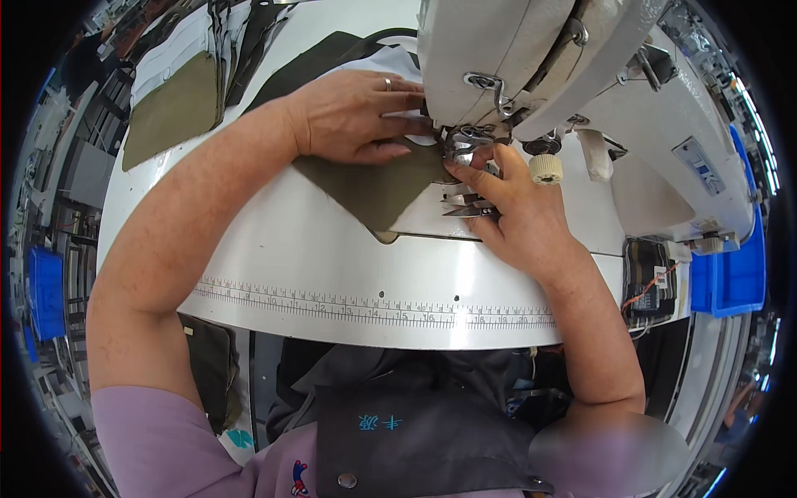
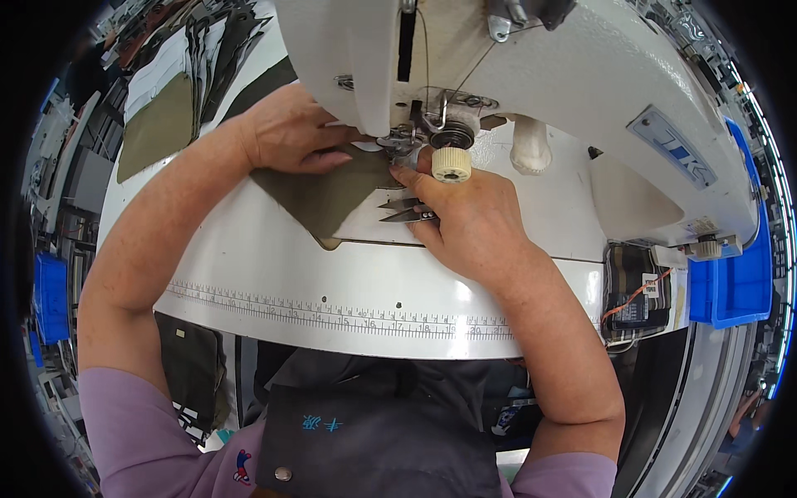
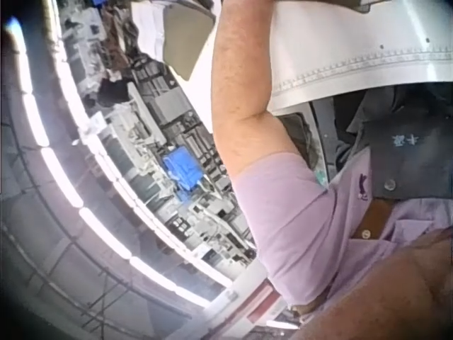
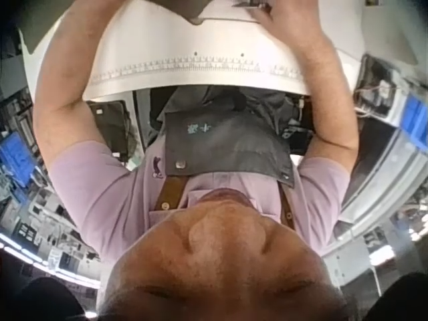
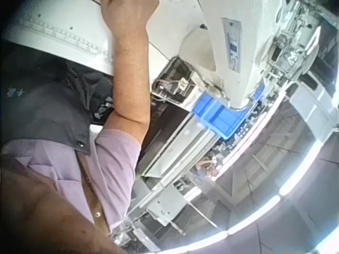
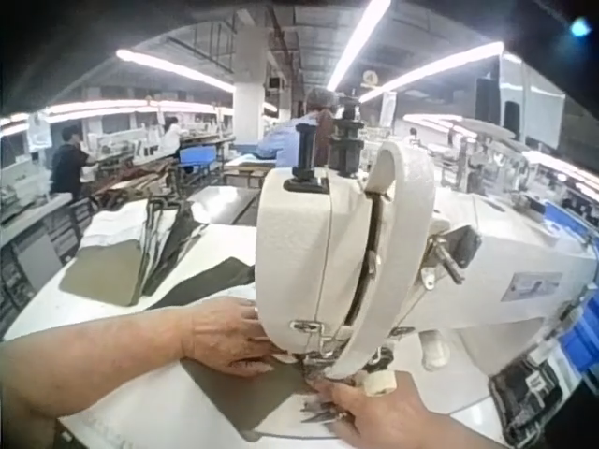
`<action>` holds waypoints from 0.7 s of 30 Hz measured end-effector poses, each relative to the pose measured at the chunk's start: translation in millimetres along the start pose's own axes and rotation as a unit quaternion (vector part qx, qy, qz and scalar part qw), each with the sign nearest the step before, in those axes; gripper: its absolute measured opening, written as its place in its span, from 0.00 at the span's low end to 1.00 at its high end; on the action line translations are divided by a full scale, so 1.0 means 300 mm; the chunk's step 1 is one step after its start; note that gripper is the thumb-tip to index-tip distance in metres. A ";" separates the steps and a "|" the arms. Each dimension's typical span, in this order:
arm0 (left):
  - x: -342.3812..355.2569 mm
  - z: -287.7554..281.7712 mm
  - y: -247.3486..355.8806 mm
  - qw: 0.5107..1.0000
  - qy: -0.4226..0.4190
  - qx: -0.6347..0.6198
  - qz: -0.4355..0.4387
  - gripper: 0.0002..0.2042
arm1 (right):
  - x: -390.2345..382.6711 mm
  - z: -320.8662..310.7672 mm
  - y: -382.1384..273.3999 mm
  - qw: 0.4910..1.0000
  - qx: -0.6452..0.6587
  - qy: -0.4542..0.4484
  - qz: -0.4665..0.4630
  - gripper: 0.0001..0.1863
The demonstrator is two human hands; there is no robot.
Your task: Sewing and finishing a leather bag using an industrial sewing machine.
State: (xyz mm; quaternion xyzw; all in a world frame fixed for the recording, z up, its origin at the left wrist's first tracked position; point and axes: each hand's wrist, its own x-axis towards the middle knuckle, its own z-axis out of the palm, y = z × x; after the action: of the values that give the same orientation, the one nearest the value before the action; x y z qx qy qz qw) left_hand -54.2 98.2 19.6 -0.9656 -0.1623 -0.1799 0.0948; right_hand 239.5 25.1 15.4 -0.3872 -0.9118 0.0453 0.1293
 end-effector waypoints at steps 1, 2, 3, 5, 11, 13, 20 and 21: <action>-0.002 -0.003 -0.027 0.999 -0.015 0.031 0.020 0.16 | 0.002 -0.002 -0.002 1.000 0.005 0.000 0.002 0.33; 0.005 -0.004 -0.037 0.997 -0.031 0.060 0.042 0.16 | 0.002 -0.001 -0.001 1.000 0.005 -0.001 0.002 0.33; 0.009 -0.009 -0.046 0.995 -0.049 0.082 0.036 0.16 | 0.003 0.000 -0.002 1.000 0.002 -0.004 0.006 0.33; 0.017 -0.013 -0.048 0.992 -0.055 0.113 0.016 0.15 | 0.005 -0.001 -0.005 1.000 -0.002 -0.007 0.008 0.33; 0.022 -0.020 0.192 0.977 -0.009 0.108 -0.185 0.16 | -0.004 0.008 0.019 1.000 0.007 0.025 -0.012 0.31; 0.019 -0.017 0.311 0.964 -0.004 0.068 -0.259 0.18 | -0.001 0.003 0.011 0.999 0.036 0.008 0.000 0.30; 0.021 0.033 0.316 0.939 0.071 -0.171 -0.288 0.15 | -0.003 0.005 0.011 0.999 0.047 0.020 -0.011 0.30; 0.006 0.029 0.283 0.949 0.051 -0.180 -0.255 0.15 | -0.001 0.003 0.009 0.999 0.042 0.014 -0.008 0.31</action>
State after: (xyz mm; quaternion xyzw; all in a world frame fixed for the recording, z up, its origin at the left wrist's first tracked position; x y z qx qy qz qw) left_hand -20.4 21.8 1.7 -0.8826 -0.3631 -0.2730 -0.1210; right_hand 241.4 26.7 13.9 -0.3747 -0.9102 0.0766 0.1589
